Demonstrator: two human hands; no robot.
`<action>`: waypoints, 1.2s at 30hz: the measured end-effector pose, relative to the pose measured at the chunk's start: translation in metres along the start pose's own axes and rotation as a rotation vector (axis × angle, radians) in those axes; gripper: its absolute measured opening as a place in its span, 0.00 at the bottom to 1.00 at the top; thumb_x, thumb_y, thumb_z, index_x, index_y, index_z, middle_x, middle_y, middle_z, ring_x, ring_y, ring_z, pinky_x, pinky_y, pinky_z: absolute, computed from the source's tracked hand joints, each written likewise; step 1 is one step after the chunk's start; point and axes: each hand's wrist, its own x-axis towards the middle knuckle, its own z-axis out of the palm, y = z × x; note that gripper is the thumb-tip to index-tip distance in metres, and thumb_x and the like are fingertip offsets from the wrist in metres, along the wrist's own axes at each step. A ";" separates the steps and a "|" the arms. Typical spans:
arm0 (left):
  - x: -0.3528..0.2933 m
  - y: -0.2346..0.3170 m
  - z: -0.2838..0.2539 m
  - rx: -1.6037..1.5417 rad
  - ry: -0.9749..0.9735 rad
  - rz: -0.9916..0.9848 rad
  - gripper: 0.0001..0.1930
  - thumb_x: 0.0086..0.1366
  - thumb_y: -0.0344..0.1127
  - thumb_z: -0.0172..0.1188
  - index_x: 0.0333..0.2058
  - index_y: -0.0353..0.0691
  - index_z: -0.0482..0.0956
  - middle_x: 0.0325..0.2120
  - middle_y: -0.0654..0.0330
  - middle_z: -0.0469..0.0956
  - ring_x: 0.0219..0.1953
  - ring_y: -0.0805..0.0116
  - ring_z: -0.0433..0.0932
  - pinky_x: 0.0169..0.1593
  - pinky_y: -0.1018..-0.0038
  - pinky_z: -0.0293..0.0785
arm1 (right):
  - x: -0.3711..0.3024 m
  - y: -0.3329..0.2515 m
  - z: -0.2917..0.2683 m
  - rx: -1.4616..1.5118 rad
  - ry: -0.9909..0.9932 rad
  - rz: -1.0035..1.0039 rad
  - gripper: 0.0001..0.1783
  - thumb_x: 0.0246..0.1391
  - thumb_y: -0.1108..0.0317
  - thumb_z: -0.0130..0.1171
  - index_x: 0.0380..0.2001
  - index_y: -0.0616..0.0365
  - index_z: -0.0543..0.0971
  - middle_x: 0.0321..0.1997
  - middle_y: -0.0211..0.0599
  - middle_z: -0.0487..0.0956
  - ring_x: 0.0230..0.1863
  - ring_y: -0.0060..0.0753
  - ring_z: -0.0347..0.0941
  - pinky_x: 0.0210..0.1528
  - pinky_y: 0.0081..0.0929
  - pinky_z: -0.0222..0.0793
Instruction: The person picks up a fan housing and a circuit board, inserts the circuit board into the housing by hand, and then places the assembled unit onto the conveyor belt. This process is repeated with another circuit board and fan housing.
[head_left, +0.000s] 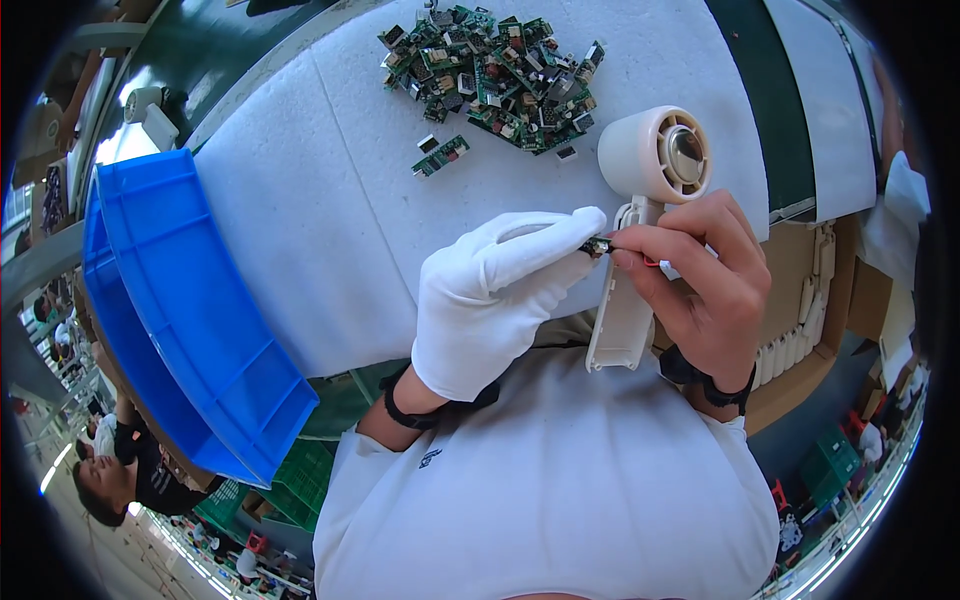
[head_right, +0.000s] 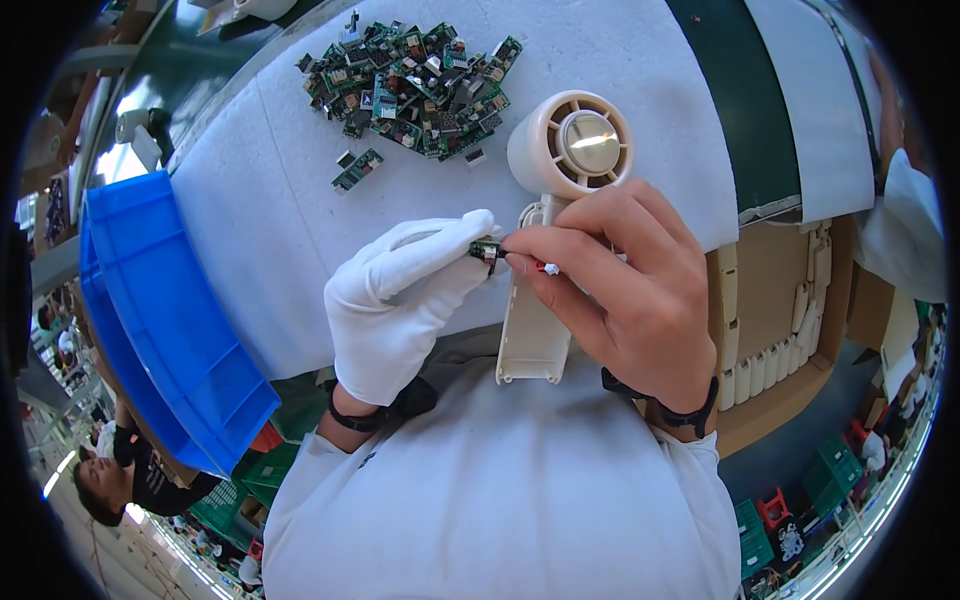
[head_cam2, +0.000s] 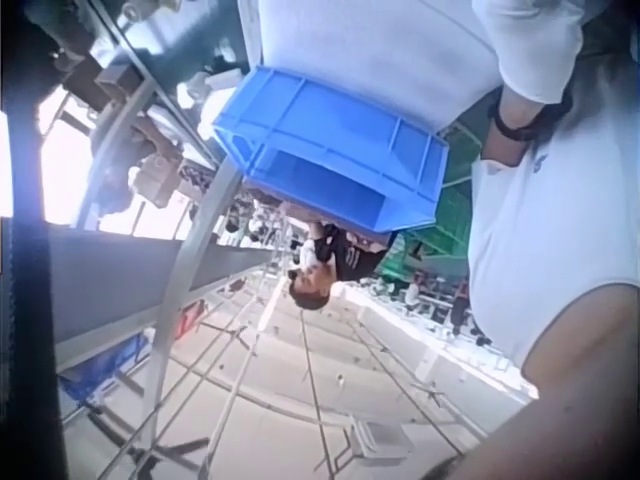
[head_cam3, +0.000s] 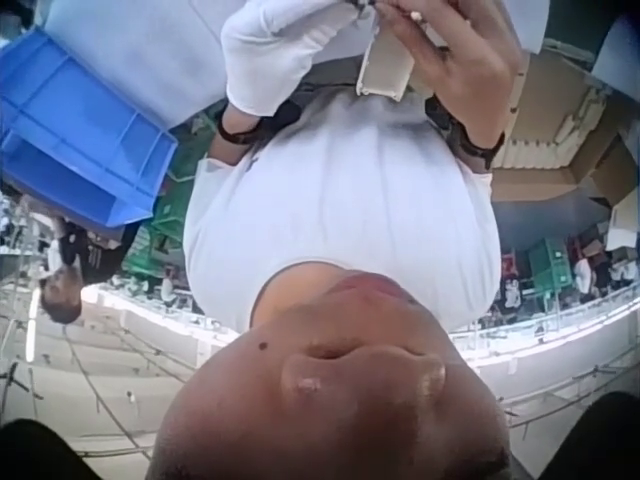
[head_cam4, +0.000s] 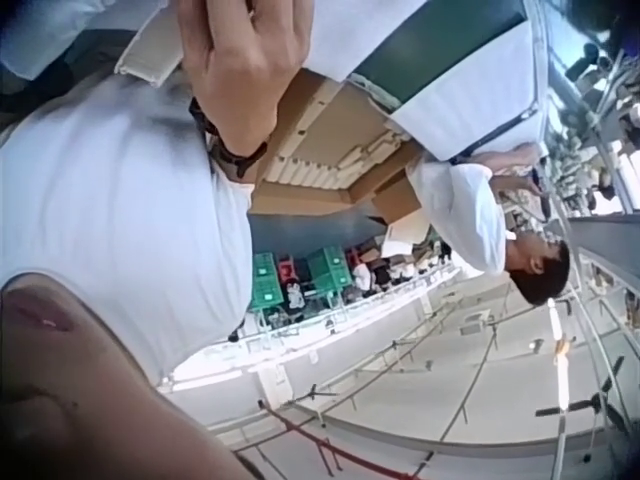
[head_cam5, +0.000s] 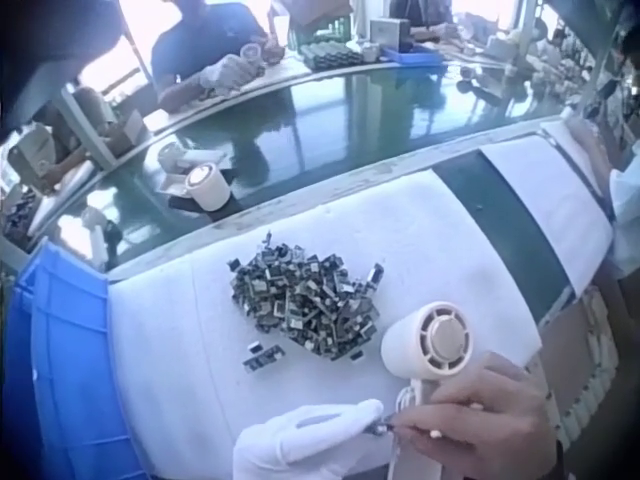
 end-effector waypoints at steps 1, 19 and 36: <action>0.000 -0.001 0.000 -0.037 0.000 -0.014 0.19 0.60 0.22 0.68 0.50 0.43 0.85 0.42 0.55 0.84 0.40 0.63 0.84 0.44 0.73 0.79 | 0.000 0.001 -0.001 -0.006 -0.014 -0.010 0.11 0.42 0.76 0.74 0.32 0.57 0.86 0.30 0.31 0.74 0.32 0.32 0.72 0.29 0.26 0.67; -0.004 -0.001 0.014 0.341 0.112 0.311 0.24 0.55 0.19 0.68 0.52 0.40 0.82 0.42 0.50 0.84 0.38 0.56 0.84 0.41 0.70 0.81 | -0.014 -0.015 0.008 0.210 0.053 0.337 0.11 0.42 0.78 0.73 0.34 0.59 0.88 0.25 0.27 0.72 0.25 0.20 0.63 0.24 0.21 0.55; 0.000 -0.002 0.019 0.121 -0.124 0.290 0.27 0.58 0.17 0.62 0.57 0.34 0.74 0.40 0.47 0.80 0.35 0.52 0.81 0.39 0.68 0.78 | -0.024 -0.014 0.014 0.394 0.112 0.351 0.13 0.45 0.79 0.71 0.38 0.65 0.87 0.26 0.27 0.73 0.26 0.16 0.63 0.26 0.16 0.53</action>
